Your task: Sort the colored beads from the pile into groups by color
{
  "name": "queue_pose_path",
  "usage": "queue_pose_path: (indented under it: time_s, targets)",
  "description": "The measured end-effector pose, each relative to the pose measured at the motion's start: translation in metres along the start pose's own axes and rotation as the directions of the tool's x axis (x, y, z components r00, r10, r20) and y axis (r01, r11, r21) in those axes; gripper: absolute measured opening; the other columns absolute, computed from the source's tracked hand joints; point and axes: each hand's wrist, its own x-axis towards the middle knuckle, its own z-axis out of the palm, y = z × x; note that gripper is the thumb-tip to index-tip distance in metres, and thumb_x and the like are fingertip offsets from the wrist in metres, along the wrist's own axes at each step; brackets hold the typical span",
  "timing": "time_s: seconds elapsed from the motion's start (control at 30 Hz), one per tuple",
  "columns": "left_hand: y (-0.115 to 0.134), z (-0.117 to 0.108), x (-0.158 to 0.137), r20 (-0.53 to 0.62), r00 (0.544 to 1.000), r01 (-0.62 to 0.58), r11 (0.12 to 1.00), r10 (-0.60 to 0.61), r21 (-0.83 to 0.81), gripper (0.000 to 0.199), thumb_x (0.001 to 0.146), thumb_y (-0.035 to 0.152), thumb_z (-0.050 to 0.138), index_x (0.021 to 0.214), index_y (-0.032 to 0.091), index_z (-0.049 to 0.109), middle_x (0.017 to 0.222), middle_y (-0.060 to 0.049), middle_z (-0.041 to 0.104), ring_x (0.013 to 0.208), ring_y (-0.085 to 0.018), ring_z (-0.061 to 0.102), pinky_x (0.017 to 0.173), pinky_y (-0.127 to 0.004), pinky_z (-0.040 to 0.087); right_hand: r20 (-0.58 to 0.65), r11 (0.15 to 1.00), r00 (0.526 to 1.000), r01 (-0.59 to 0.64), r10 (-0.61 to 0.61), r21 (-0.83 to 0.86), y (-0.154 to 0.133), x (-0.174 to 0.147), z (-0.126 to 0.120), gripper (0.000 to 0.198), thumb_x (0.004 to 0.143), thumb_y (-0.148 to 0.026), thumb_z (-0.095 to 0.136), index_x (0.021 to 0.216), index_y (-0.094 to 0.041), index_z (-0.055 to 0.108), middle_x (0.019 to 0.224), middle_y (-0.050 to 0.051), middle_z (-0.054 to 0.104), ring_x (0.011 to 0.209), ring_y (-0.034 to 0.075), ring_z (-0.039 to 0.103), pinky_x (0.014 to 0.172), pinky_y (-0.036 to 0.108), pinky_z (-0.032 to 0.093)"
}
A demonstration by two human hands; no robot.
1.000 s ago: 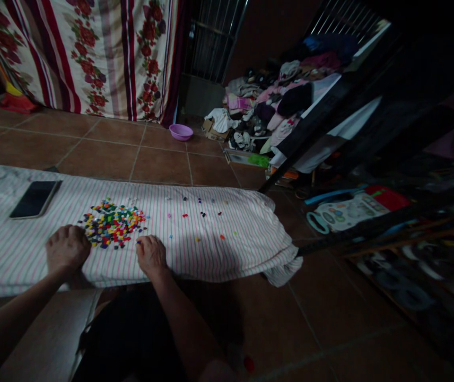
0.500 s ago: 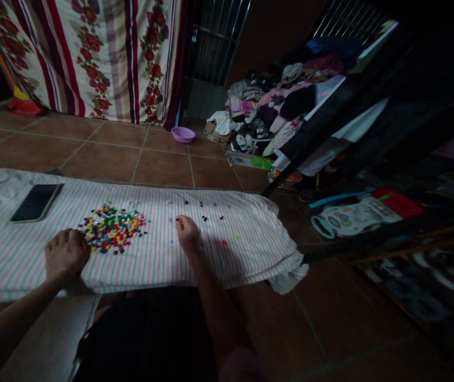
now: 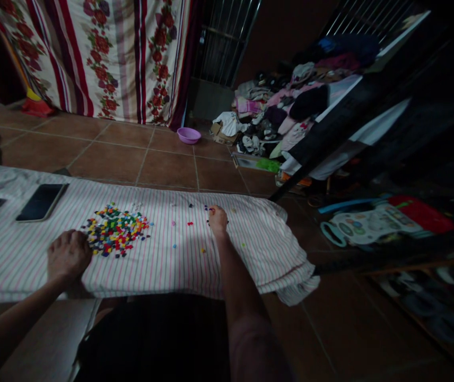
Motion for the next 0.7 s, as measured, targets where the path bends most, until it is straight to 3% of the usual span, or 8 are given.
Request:
queue_pose_path:
  time_s: [0.47, 0.7]
  targets:
    - [-0.003, 0.007, 0.001, -0.002, 1.0, -0.007, 0.998, 0.008, 0.068, 0.029, 0.092, 0.029, 0.035, 0.106, 0.013, 0.055, 0.114, -0.016, 0.058, 0.11, -0.03, 0.052, 0.093, -0.042, 0.039, 0.183, 0.965, 0.98, -0.031, 0.082, -0.262, -0.012, 0.025, 0.009, 0.035, 0.089, -0.012, 0.047, 0.108, -0.02, 0.075, 0.108, 0.008, 0.074, 0.1, 0.018, 0.067, 0.086, 0.023, 0.047]
    - [-0.004, 0.01, 0.0, -0.041, 0.999, -0.005, 1.0, 0.006, 0.017, 0.03, 0.091, 0.028, 0.038, 0.107, 0.012, 0.058, 0.114, -0.017, 0.058, 0.109, -0.03, 0.052, 0.093, -0.043, 0.037, 0.229, 0.958, 0.971, -0.006, 0.075, -0.287, -0.013, 0.023, 0.008, 0.037, 0.091, -0.011, 0.044, 0.113, -0.019, 0.074, 0.112, 0.009, 0.073, 0.104, 0.017, 0.066, 0.087, 0.021, 0.046]
